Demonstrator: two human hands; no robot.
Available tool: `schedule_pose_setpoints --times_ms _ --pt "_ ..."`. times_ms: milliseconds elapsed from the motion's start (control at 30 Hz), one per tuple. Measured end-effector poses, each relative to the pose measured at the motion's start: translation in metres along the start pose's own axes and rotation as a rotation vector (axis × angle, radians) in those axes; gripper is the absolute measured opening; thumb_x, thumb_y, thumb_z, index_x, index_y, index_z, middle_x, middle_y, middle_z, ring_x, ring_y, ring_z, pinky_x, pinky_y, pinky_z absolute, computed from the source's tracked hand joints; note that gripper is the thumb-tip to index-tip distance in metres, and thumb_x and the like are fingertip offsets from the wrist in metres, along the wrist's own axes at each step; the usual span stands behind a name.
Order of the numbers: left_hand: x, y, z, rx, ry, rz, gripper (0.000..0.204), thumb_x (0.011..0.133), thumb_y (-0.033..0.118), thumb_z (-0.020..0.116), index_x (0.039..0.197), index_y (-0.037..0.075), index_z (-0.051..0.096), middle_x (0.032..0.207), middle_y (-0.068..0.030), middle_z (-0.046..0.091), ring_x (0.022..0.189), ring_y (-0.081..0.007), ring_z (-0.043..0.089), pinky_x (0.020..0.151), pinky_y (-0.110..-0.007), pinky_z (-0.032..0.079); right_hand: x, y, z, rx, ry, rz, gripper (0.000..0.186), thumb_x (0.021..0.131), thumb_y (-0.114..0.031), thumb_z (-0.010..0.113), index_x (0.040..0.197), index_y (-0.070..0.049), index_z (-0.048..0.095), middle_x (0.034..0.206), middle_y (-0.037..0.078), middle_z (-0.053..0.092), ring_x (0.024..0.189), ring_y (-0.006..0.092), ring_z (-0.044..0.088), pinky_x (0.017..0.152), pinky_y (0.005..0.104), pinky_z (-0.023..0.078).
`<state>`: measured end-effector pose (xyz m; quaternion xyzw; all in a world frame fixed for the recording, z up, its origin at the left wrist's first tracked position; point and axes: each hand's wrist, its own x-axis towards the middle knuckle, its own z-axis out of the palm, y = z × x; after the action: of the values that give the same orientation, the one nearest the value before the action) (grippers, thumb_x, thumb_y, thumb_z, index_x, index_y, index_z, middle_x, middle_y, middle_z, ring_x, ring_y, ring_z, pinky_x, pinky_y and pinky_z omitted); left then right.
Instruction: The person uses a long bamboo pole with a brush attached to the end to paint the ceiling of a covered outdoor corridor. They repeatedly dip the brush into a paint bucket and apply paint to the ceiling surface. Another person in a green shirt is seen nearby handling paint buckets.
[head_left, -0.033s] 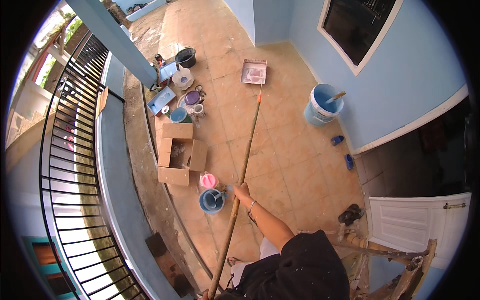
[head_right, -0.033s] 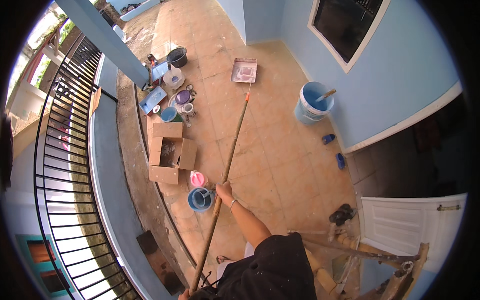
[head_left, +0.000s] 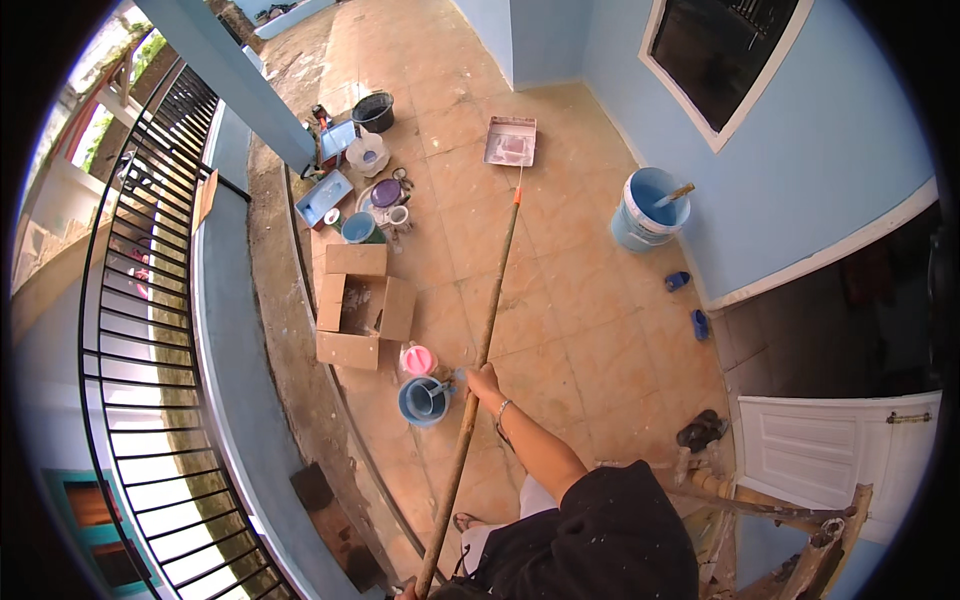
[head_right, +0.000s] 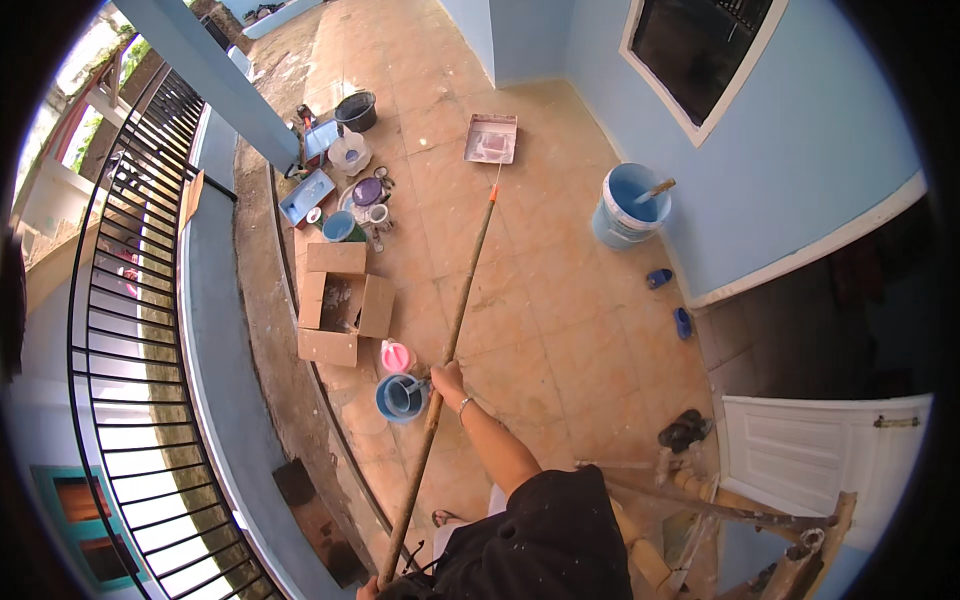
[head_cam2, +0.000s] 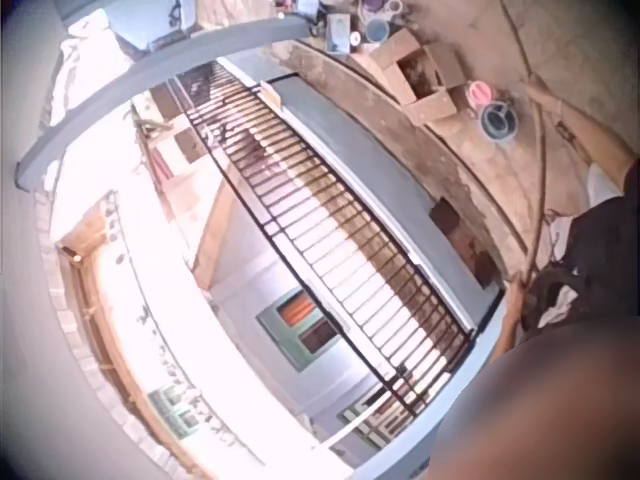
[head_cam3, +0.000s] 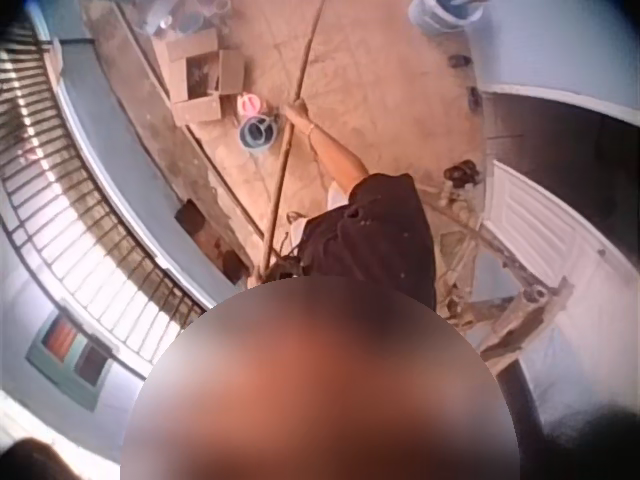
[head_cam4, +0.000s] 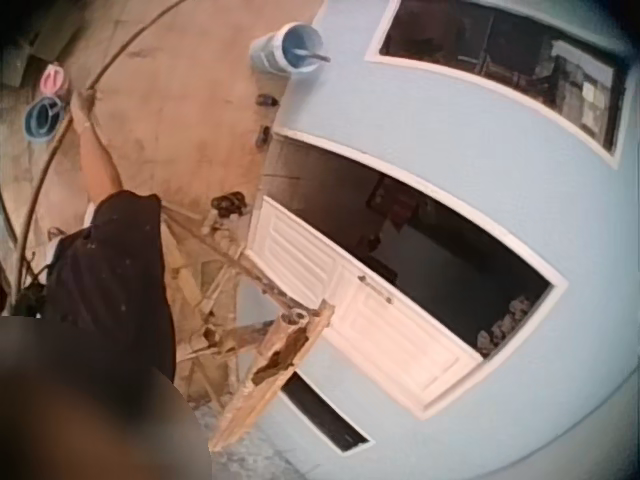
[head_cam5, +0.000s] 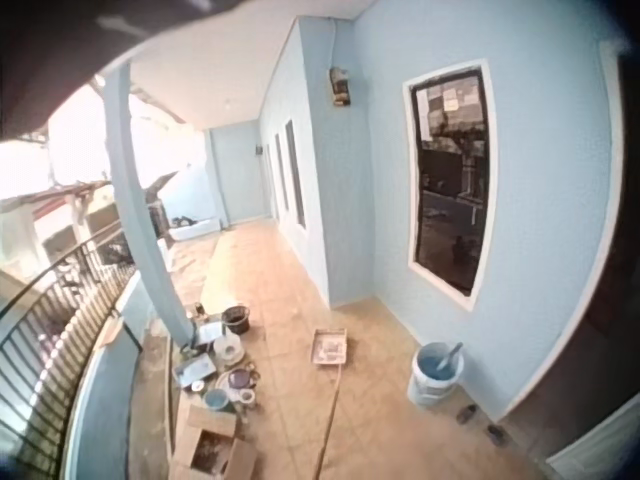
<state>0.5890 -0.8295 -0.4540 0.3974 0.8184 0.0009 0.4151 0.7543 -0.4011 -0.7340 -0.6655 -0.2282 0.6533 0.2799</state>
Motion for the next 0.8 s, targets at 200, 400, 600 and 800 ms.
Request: schedule_pose_setpoints --times_ms 200,400,600,800 --pt "0.036 0.027 -0.013 0.081 -0.071 0.012 0.031 0.081 0.018 0.079 0.104 0.003 0.065 0.083 -0.0284 0.067 0.071 -0.0456 0.065 0.061 -0.050 0.050 -0.007 0.002 0.010 -0.015 -0.055 -0.066 0.057 0.092 -0.018 0.056 0.137 0.006 0.031 0.080 0.020 0.065 0.054 0.0277 0.067 0.049 0.0395 0.058" --pt "0.125 0.061 0.005 0.032 -0.114 0.050 0.030 0.074 0.012 0.064 0.100 -0.003 0.063 0.083 -0.0306 0.066 0.084 -0.0485 0.066 0.075 -0.051 0.052 0.043 -0.016 0.012 0.065 -0.016 -0.060 0.053 0.094 -0.017 0.056 0.137 -0.002 0.027 0.079 0.020 0.064 0.050 0.0274 0.063 0.044 0.0410 0.056" --pt "0.178 0.108 0.021 -0.056 -0.122 0.003 0.030 0.074 0.011 0.063 0.100 -0.003 0.066 0.081 -0.0293 0.067 0.082 -0.0449 0.068 0.074 -0.049 0.053 0.088 -0.064 -0.001 -0.046 0.048 -0.055 0.049 0.095 -0.012 0.053 0.136 0.001 0.028 0.083 0.021 0.061 0.052 0.0270 0.062 0.044 0.0404 0.055" --pt "0.199 0.130 0.028 -0.162 -0.209 -0.058 0.029 0.076 0.014 0.066 0.100 -0.002 0.065 0.079 -0.0274 0.068 0.077 -0.0419 0.069 0.069 -0.049 0.052 0.113 -0.084 -0.013 -0.034 0.074 -0.019 0.045 0.094 -0.013 0.053 0.132 0.000 0.031 0.088 0.019 0.058 0.055 0.0243 0.060 0.045 0.0406 0.053"
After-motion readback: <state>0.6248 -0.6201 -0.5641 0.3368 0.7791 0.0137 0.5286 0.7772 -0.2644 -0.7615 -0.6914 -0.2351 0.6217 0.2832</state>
